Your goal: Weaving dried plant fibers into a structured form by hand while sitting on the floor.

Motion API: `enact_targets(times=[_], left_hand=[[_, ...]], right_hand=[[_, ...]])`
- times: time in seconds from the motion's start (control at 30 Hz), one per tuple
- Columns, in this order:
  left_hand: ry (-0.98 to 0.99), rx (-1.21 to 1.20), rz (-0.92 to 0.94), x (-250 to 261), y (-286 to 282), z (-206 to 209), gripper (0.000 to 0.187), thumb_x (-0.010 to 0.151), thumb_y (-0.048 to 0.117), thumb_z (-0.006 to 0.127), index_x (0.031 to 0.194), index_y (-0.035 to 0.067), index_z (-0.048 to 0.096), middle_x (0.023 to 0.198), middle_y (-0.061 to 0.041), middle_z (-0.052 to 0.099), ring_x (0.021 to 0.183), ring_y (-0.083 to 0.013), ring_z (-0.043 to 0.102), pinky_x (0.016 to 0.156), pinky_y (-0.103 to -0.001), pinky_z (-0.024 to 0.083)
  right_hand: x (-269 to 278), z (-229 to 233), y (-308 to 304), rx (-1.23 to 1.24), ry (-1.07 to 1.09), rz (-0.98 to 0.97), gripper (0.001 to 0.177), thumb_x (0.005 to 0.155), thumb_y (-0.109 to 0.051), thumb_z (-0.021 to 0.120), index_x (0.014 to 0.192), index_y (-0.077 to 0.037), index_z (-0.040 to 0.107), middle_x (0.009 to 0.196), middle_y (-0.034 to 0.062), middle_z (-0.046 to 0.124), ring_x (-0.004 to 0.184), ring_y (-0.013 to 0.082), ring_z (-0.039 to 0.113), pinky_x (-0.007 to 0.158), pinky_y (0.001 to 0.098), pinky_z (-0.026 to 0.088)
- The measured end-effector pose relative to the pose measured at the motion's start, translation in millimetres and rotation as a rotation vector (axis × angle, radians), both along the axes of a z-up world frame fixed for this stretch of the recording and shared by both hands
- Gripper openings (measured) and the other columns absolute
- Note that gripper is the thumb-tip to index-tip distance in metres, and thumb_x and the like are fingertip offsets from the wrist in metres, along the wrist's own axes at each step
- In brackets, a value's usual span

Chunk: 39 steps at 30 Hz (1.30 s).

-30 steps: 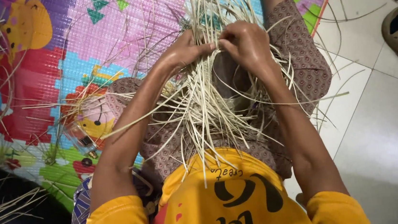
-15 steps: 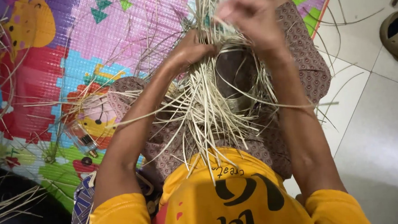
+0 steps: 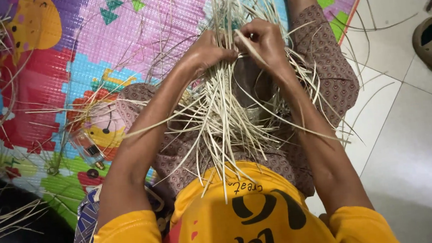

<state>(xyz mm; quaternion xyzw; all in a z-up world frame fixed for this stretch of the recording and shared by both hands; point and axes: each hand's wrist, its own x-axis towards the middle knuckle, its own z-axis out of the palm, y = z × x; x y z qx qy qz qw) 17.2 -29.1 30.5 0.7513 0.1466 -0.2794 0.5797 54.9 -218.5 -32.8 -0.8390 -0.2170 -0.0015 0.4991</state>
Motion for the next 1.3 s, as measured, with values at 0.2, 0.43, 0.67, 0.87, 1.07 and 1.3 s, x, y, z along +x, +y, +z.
enact_targets(times=[0.2,0.43,0.67,0.87,1.07,1.3], left_hand=[[-0.089,-0.044,-0.014,-6,-6,8,0.037,0.075,0.002,0.072,0.113,0.003,0.07,0.104,-0.013,0.074,0.09,-0.0261,0.075,0.084,-0.042,0.066],[-0.176,-0.065,0.087,2,-5,-48,0.015,0.069,0.012,0.075,0.079,0.003,0.068,0.057,-0.015,0.06,0.041,-0.0213,0.055,0.036,-0.029,0.039],[-0.288,-0.015,-0.138,-15,-1,-14,0.083,0.085,0.042,0.078,0.14,-0.01,0.044,0.118,-0.03,0.06,0.104,-0.0378,0.064,0.095,-0.047,0.055],[-0.189,0.114,-0.157,-10,4,-13,0.091,0.085,0.051,0.082,0.144,-0.005,0.041,0.135,-0.03,0.051,0.124,-0.0446,0.056,0.105,-0.054,0.048],[-0.267,0.062,-0.218,-11,4,-1,0.054,0.09,0.031,0.075,0.123,-0.006,0.056,0.108,-0.025,0.065,0.094,-0.0344,0.066,0.077,-0.042,0.056],[-0.118,0.152,-0.215,-21,-13,29,0.082,0.086,0.034,0.079,0.145,-0.007,0.038,0.136,-0.032,0.052,0.126,-0.0459,0.056,0.106,-0.058,0.047]], right_hand=[[2,58,8,0.214,-0.247,-0.096,0.007,0.092,-0.003,0.074,0.093,0.004,0.076,0.086,0.0087,0.068,0.069,0.0153,0.054,0.061,0.0287,0.044],[-49,43,-11,0.204,0.117,-0.16,0.03,0.103,-0.025,0.067,0.083,-0.003,0.066,0.079,0.0188,0.066,0.083,0.0298,0.065,0.082,0.0427,0.048],[-105,47,11,0.157,0.209,-0.049,0.026,0.1,-0.035,0.065,0.093,-0.01,0.073,0.07,0.0092,0.071,0.075,0.0223,0.071,0.077,0.033,0.053],[-198,143,35,-0.645,0.019,0.475,0.014,0.092,-0.01,0.066,0.078,-0.009,0.068,0.061,0.0036,0.062,0.044,0.0128,0.05,0.042,0.0229,0.041],[-178,112,-26,0.331,0.321,0.622,0.03,0.092,-0.027,0.067,0.114,-0.006,0.066,0.1,0.013,0.069,0.078,0.0259,0.07,0.068,0.0399,0.064],[-62,6,-50,-0.417,-0.342,0.015,0.026,0.089,-0.014,0.077,0.115,-0.011,0.072,0.105,0.0118,0.069,0.1,0.0362,0.068,0.084,0.0449,0.056]])
